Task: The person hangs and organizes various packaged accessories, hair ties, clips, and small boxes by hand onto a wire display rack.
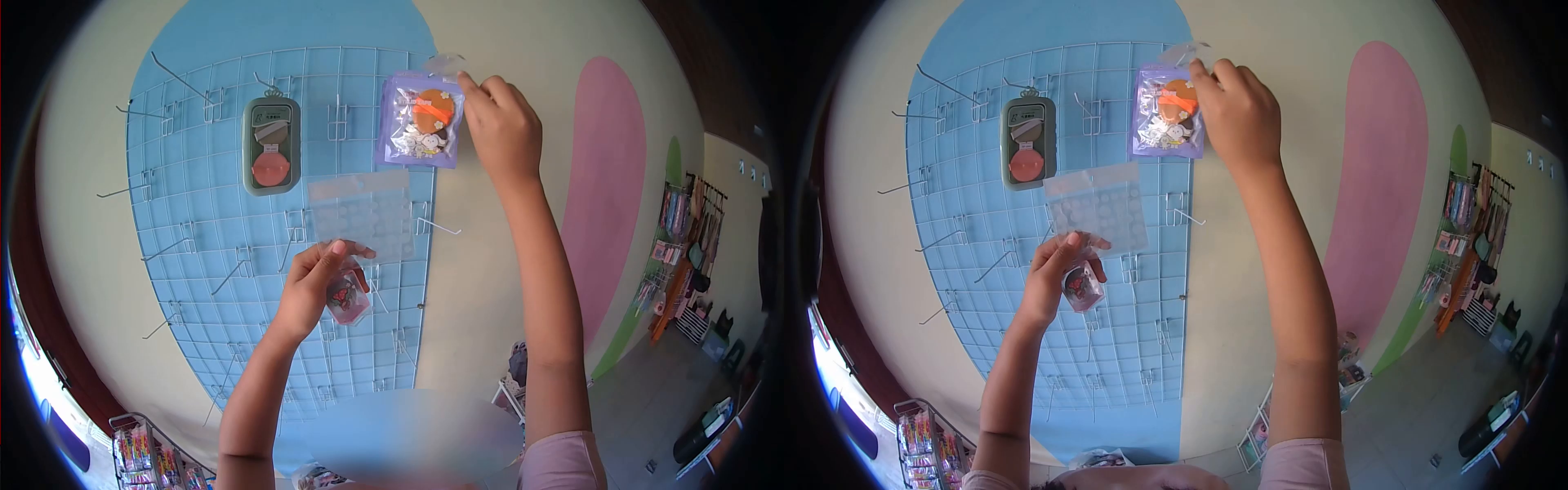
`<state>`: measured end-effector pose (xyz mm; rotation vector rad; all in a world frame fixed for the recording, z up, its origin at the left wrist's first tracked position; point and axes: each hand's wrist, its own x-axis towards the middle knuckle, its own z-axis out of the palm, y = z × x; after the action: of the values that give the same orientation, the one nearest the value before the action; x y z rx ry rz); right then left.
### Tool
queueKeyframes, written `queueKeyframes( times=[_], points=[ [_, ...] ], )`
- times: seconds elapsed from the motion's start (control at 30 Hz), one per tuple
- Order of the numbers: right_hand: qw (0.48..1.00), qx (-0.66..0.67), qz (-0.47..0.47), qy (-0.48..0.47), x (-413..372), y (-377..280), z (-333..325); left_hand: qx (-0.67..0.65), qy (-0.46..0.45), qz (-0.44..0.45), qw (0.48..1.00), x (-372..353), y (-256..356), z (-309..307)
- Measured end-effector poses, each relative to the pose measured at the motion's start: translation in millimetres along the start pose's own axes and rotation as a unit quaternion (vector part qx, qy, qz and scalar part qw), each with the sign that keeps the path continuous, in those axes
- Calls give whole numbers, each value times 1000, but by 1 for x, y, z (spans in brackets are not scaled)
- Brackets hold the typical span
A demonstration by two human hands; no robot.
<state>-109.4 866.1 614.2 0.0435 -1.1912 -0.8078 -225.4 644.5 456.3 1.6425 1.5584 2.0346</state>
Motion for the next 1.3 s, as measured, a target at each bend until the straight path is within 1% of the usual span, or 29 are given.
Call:
queueKeyframes(
  times=[0.13, 0.17, 0.23, 0.27, 0.33, 0.37, 0.4, 0.43, 0.5, 0.57, 0.63, 0.7, 0.73, 0.77, 0.8, 0.83, 0.9, 0.97, 1.0, 1.2, 1.3],
  points=[
    [1000, -3, 6, -30, -6, -12, 2, 0, 8, -3, 1000, 1, -2, -2],
    [999, -4, 12, -39, -7, -15, 3, -8, -4, -6, 1000, 2, -3, -4],
    [998, 5, -9, -58, -4, -25, 2, -25, -29, -12, 999, 4, -5, -9],
    [998, 10, -19, -67, -4, -29, 2, -26, -26, -10, 999, 5, -5, -9],
    [988, 146, 7, -58, -8, -36, -1, -29, -21, -9, 999, 6, -4, -8],
    [975, 214, 19, -51, -10, -41, -4, -27, 0, 2, 1000, 8, -5, -5],
    [963, 249, 57, -89, -16, -49, -16, -26, 21, 12, 999, 9, -7, -2],
    [953, 288, 20, -87, -23, -58, -25, -25, 43, 23, 998, 10, -8, 0],
    [927, 363, -52, -82, -35, -73, -40, -31, 49, 20, 998, 10, 1, -2],
    [939, 310, -97, -116, -45, -86, -47, -22, 47, 19, 998, 10, 10, -1],
    [941, 298, -100, -122, -55, -86, -43, 4, 37, 21, 999, 11, 15, 0],
    [936, 330, -65, -101, -66, -79, -30, 40, 4, 9, 999, 12, 15, -2],
    [917, 391, 20, -78, -62, -78, -29, 58, -11, 4, 998, 12, 16, -3],
    [892, 433, 119, -55, -54, -75, -28, 55, -2, 14, 998, 11, 18, 0],
    [797, 515, 311, -52, -44, -71, -30, 53, 6, 25, 998, 8, 22, 4],
    [660, 570, 488, -46, -27, -68, -33, 50, 15, 35, 998, 5, 23, 7],
    [585, 626, 516, 22, -11, -44, -22, 21, 1, 31, 999, 2, 15, 5],
    [547, 642, 536, 38, -2, -30, -9, 13, -20, 21, 1000, -1, 7, 2],
    [527, 650, 545, 45, 2, -26, -3, 12, -6, 12, 1000, -3, 5, 3],
    [489, 646, 584, 49, -2, -25, 18, 7, 4, -13, 1000, -16, -7, -11],
    [498, 630, 594, 49, -9, -30, 21, 16, 12, -16, 1000, -22, -7, -18]
  ],
)
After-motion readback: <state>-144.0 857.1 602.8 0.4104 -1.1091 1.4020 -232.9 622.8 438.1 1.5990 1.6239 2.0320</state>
